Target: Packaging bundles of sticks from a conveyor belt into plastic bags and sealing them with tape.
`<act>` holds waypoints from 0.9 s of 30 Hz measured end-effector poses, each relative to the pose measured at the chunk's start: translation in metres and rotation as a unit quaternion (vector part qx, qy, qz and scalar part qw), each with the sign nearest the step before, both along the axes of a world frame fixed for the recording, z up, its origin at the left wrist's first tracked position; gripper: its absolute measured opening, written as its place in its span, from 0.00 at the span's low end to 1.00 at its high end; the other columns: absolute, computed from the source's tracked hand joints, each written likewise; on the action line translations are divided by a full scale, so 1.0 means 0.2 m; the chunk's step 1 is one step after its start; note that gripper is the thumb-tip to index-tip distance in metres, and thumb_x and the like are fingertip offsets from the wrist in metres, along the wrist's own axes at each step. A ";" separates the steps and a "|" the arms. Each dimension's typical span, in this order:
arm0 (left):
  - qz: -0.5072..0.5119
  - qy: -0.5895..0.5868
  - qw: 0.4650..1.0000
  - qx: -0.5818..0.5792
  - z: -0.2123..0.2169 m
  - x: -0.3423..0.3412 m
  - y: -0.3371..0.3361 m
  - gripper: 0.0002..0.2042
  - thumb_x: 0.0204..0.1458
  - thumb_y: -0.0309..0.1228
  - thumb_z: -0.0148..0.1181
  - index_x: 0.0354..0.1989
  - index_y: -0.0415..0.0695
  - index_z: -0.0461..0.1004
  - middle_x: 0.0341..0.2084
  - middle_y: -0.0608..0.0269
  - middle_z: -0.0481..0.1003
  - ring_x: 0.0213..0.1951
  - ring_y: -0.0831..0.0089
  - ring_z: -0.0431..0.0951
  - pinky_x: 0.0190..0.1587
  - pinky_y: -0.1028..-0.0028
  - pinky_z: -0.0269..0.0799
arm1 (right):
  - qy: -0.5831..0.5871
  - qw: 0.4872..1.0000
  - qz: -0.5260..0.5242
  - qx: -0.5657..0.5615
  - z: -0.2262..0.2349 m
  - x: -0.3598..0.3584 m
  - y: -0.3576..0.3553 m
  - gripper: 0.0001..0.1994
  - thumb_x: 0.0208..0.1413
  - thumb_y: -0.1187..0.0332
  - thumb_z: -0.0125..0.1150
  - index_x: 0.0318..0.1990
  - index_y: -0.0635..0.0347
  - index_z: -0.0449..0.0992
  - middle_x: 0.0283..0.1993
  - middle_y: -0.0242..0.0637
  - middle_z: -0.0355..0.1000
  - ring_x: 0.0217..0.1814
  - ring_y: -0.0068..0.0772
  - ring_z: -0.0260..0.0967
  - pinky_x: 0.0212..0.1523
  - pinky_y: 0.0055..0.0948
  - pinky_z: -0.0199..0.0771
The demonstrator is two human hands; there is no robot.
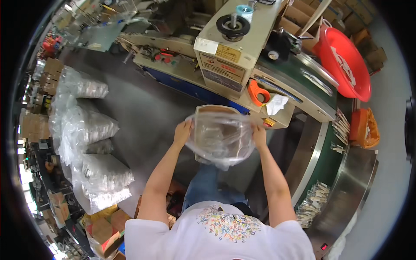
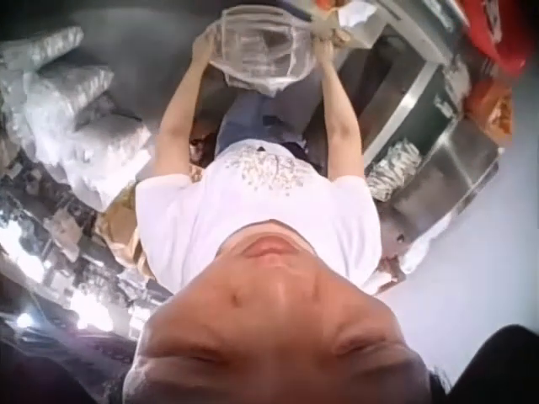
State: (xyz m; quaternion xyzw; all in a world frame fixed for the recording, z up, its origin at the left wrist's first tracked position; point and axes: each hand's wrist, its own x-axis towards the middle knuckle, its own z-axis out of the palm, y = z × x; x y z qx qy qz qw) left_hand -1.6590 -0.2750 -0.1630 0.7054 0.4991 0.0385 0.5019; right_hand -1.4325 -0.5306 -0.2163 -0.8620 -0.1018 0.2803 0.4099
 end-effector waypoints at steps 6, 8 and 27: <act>-0.114 0.187 0.968 0.120 -0.64 0.24 0.27 0.22 0.53 0.45 0.45 0.29 0.35 0.74 0.30 0.38 0.72 0.38 0.49 0.73 0.36 0.58 0.69 | -0.089 0.957 0.171 -0.217 -0.50 0.15 0.06 0.20 0.51 0.51 0.51 0.31 0.61 0.76 0.17 0.37 0.68 0.20 0.26 0.66 0.22 0.26 0.66; -0.159 0.159 0.970 0.095 -0.88 -0.36 0.45 0.23 0.51 0.48 0.49 0.34 0.36 0.73 0.30 0.42 0.74 0.33 0.48 0.75 0.34 0.56 0.71 | 0.147 0.978 0.085 -0.119 -0.37 -0.15 0.30 0.23 0.50 0.46 0.50 0.31 0.61 0.75 0.17 0.37 0.67 0.21 0.31 0.66 0.22 0.31 0.68; -0.623 0.156 0.751 0.157 -1.03 -0.41 -0.28 0.15 0.50 0.37 0.47 0.39 0.40 0.73 0.41 0.47 0.72 0.47 0.49 0.68 0.43 0.60 0.67 | 0.155 0.934 0.064 -0.315 -0.64 -0.35 -0.01 0.14 0.45 0.60 0.53 0.35 0.56 0.78 0.39 0.44 0.74 0.40 0.38 0.74 0.32 0.42 0.73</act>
